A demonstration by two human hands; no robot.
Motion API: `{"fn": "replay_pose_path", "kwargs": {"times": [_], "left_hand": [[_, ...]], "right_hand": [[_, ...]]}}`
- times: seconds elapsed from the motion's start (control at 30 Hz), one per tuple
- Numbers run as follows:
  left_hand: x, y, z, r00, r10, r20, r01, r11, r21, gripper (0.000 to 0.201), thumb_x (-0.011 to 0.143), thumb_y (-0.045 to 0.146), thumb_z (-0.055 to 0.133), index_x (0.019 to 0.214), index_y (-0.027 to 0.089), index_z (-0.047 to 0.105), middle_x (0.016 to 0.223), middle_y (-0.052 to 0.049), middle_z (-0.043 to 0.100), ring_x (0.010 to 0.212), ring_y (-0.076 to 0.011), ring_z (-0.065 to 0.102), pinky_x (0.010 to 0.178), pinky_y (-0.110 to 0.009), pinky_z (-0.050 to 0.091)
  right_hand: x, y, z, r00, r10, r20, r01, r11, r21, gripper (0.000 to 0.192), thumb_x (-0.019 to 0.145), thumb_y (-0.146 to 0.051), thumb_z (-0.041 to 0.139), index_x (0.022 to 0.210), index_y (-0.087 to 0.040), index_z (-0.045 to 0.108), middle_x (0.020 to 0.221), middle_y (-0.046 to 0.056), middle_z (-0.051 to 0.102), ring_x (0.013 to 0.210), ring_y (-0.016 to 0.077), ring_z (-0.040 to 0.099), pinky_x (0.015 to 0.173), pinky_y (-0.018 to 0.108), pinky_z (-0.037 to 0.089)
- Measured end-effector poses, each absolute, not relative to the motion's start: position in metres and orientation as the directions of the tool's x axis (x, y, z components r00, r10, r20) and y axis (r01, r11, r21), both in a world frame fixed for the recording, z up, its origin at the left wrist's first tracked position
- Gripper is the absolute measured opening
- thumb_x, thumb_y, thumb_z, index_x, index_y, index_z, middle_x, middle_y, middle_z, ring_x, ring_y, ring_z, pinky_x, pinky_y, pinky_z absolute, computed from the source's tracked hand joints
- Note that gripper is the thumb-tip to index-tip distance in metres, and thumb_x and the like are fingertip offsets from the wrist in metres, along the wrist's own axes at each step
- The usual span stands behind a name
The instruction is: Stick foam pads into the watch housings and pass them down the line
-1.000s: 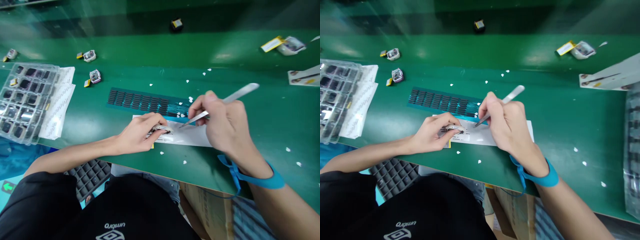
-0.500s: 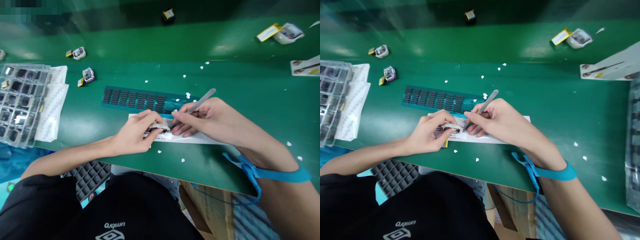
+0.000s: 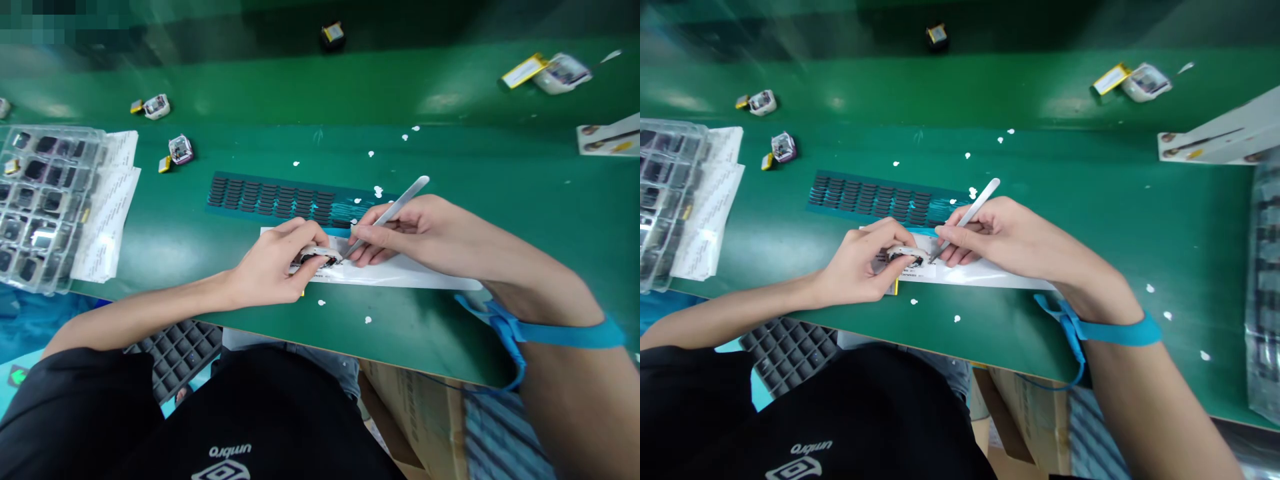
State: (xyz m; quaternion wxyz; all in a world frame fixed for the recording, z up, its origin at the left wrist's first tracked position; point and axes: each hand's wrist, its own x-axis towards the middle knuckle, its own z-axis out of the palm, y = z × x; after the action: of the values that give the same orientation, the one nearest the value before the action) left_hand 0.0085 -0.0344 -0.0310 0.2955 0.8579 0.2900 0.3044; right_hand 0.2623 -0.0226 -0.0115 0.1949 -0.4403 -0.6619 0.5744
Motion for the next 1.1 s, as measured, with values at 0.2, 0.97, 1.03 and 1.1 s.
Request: {"fn": "replay_pose_path", "kwargs": {"times": [0.2,0.97,1.03,1.1], "left_hand": [[0.008,-0.034,-0.031,0.65,0.678,0.343,0.325,-0.656,0.681,0.004,0.094,0.014,0.062,0.094,0.018,0.061,0.087,-0.001,0.072,0.076,-0.0131,0.062,0.068,-0.026,0.049],[0.009,-0.036,-0.011,0.56,0.813,0.16,0.071,-0.239,0.968,0.012,0.096,0.027,0.074,0.1,0.016,0.069,0.081,-0.002,0.078,0.066,-0.0105,0.072,0.06,-0.02,0.056],[0.008,-0.036,-0.007,0.606,0.794,0.044,0.007,-0.061,0.998,0.014,0.097,0.025,0.072,0.108,0.017,0.069,0.089,-0.003,0.079,0.067,-0.0117,0.075,0.063,-0.022,0.061],[0.006,-0.034,-0.006,0.665,0.745,-0.041,-0.018,0.071,0.997,0.022,0.096,0.02,0.071,0.118,0.017,0.068,0.093,-0.003,0.078,0.068,-0.0123,0.076,0.065,-0.023,0.065]], "right_hand": [[0.267,-0.02,-0.013,-0.516,0.792,-0.326,0.399,-0.115,-0.91,0.048,0.092,-0.071,0.07,0.077,-0.027,0.084,0.082,0.006,0.082,0.078,0.0241,0.081,0.07,0.033,0.068],[0.233,-0.047,0.014,-0.031,0.996,-0.081,-0.107,-0.084,-0.991,0.042,0.084,-0.06,0.086,0.075,-0.021,0.073,0.066,0.004,0.075,0.054,0.0177,0.073,0.055,0.028,0.062],[0.225,-0.054,0.014,0.014,1.0,-0.016,-0.124,-0.014,-0.992,0.039,0.088,-0.058,0.083,0.077,-0.022,0.072,0.064,0.003,0.075,0.053,0.0195,0.073,0.055,0.031,0.063],[0.22,-0.059,0.014,0.039,0.999,0.007,-0.074,0.01,-0.997,0.035,0.092,-0.056,0.08,0.078,-0.024,0.072,0.065,0.002,0.075,0.055,0.0199,0.074,0.055,0.031,0.063]]}}
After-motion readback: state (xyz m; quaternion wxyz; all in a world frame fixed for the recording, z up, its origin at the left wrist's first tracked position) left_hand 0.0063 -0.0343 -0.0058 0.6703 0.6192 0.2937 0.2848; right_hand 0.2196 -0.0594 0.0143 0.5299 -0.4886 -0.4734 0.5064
